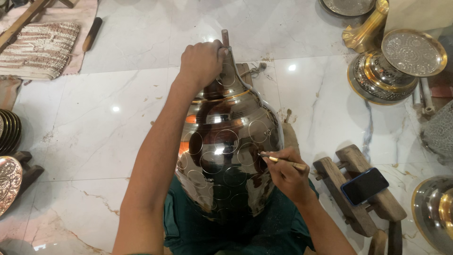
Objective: The person sits on the floor and uses a small chisel to engrave circular patterns onto a large metal vase. They then use a wooden mallet to tap the chisel and deepen the engraved lines.
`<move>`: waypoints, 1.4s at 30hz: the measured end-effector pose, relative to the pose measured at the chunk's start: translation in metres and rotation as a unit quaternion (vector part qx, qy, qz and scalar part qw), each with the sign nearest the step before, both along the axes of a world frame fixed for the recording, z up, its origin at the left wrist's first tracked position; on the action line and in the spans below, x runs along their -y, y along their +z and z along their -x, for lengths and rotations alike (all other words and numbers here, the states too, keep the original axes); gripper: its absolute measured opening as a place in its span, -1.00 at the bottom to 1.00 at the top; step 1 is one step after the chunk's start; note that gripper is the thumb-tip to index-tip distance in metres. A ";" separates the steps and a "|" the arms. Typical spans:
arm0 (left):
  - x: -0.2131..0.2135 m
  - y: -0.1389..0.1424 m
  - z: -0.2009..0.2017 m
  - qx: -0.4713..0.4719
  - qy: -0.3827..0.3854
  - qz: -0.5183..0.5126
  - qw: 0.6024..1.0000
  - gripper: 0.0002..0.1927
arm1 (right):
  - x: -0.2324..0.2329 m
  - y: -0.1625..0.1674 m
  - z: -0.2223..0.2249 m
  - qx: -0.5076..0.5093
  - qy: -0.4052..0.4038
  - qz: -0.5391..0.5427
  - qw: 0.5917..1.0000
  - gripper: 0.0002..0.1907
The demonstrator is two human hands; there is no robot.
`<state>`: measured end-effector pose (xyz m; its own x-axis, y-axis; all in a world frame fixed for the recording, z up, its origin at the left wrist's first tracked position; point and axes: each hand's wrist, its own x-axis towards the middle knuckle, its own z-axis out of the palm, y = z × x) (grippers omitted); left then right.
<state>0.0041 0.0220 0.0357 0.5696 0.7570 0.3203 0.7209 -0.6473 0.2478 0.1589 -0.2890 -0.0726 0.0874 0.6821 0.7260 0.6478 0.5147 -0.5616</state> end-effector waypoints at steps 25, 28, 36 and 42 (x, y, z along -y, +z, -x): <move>-0.001 0.002 0.002 -0.008 0.005 -0.007 1.000 -0.63 | 0.004 -0.002 0.000 -0.012 -0.010 0.020 1.000 -0.75; 0.000 0.000 0.002 -0.009 0.005 -0.001 1.000 -0.65 | 0.005 -0.003 -0.002 -0.002 0.031 0.012 0.999 -0.72; 0.001 0.006 0.003 -0.013 0.014 0.022 1.000 -0.65 | 0.008 -0.003 -0.006 -0.004 0.056 0.046 0.997 -0.70; 0.002 0.006 0.003 0.006 0.006 -0.001 1.000 -0.65 | 0.008 -0.001 -0.009 -0.008 0.080 0.052 0.995 -0.77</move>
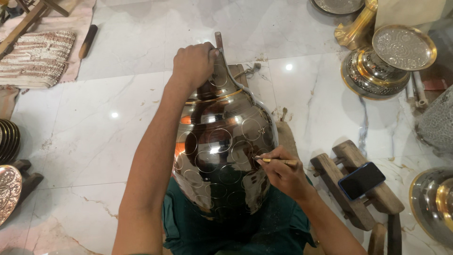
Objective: The person sits on the floor and uses a small chisel to engrave circular patterns onto a large metal vase. They then use a wooden mallet to tap the chisel and deepen the engraved lines.
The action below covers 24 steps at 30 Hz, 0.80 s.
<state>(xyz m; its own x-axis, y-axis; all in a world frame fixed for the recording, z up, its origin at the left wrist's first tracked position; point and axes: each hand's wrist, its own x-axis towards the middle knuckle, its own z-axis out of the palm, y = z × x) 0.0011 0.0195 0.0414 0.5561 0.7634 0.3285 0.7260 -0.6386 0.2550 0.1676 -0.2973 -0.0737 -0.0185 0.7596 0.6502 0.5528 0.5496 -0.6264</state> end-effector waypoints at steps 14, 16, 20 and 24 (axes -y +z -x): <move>-0.003 -0.001 0.000 -0.010 -0.006 -0.008 1.000 -0.65 | 0.010 -0.028 -0.006 -0.023 0.052 -0.015 0.998 -0.73; -0.004 -0.001 0.000 -0.015 0.005 0.006 1.000 -0.65 | 0.012 -0.034 -0.008 -0.004 0.056 -0.031 0.998 -0.72; -0.004 -0.003 0.001 -0.014 0.007 0.011 1.000 -0.65 | 0.012 -0.039 -0.011 0.051 0.055 -0.084 0.994 -0.70; -0.005 -0.006 0.002 -0.002 -0.010 -0.017 1.000 -0.66 | 0.009 -0.035 -0.010 0.069 0.042 -0.108 0.991 -0.67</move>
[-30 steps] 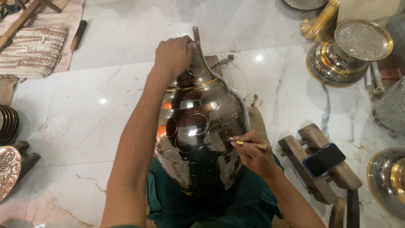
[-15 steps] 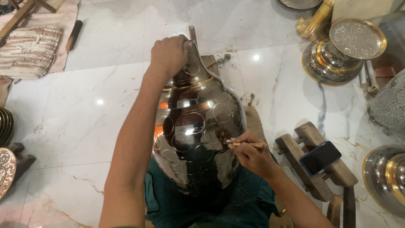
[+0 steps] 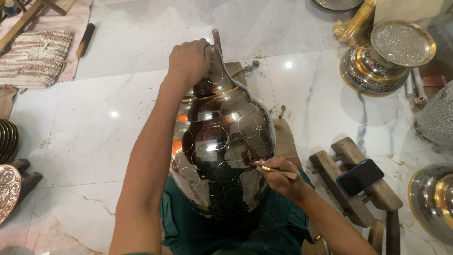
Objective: The person sits on the floor and uses a small chisel to engrave circular patterns onto a large metal vase. They then use a wooden mallet to tap the chisel and deepen the engraved lines.
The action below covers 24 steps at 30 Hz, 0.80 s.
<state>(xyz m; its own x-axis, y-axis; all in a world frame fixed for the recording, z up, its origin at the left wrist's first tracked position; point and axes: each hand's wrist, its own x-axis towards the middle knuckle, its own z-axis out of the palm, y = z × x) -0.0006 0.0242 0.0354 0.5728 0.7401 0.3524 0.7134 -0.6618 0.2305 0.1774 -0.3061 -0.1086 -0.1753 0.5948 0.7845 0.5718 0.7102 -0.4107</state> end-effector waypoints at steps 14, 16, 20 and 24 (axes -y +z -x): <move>-0.004 -0.005 0.000 -0.005 0.005 -0.004 1.000 -0.65 | -0.005 -0.003 -0.007 -0.010 0.059 -0.004 0.998 -0.69; -0.005 -0.005 0.001 0.000 0.001 -0.015 1.000 -0.65 | -0.004 -0.007 -0.007 -0.001 0.038 -0.021 0.999 -0.67; -0.004 -0.006 0.001 -0.007 -0.002 -0.019 1.000 -0.66 | -0.002 -0.015 -0.008 -0.009 0.083 0.000 0.996 -0.67; -0.002 -0.003 0.000 -0.013 0.010 0.002 1.000 -0.65 | -0.002 -0.021 -0.010 0.019 0.048 -0.009 0.999 -0.71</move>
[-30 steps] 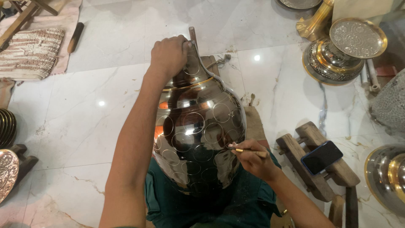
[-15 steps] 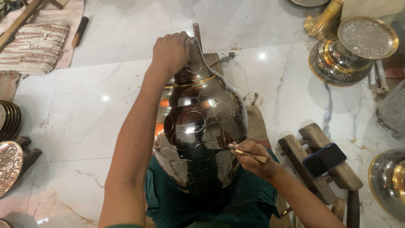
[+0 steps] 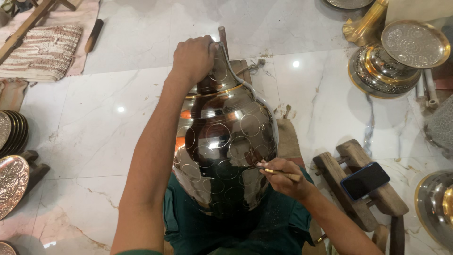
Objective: The person sits on the floor and uses a small chisel to engrave circular patterns onto a large metal vase. They then use a wooden mallet to tap the chisel and deepen the engraved lines.
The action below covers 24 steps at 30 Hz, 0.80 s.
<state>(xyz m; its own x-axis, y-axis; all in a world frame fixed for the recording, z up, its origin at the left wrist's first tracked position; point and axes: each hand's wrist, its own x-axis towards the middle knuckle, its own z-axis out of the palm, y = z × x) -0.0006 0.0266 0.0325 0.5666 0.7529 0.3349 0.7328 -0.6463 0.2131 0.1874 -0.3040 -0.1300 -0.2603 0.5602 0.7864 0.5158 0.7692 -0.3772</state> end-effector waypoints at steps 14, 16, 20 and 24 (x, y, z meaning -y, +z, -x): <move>-0.003 -0.003 0.003 0.003 -0.016 -0.031 0.999 -0.66 | 0.002 0.017 -0.001 -0.010 0.040 0.031 0.999 -0.71; -0.003 -0.005 0.003 0.003 -0.024 -0.043 0.999 -0.66 | 0.001 0.019 -0.001 -0.004 0.050 0.023 0.999 -0.72; -0.004 -0.005 0.003 0.016 -0.019 -0.042 0.999 -0.67 | 0.000 0.024 -0.001 -0.037 0.069 0.041 0.996 -0.75; -0.004 -0.005 0.003 -0.001 -0.009 -0.007 1.000 -0.64 | 0.004 0.029 -0.005 -0.011 0.062 0.060 0.996 -0.77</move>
<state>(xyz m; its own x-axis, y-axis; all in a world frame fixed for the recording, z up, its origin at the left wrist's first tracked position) -0.0034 0.0305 0.0276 0.5797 0.7382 0.3450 0.7219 -0.6617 0.2028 0.1922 -0.3078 -0.1010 -0.3178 0.6149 0.7217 0.4103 0.7754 -0.4800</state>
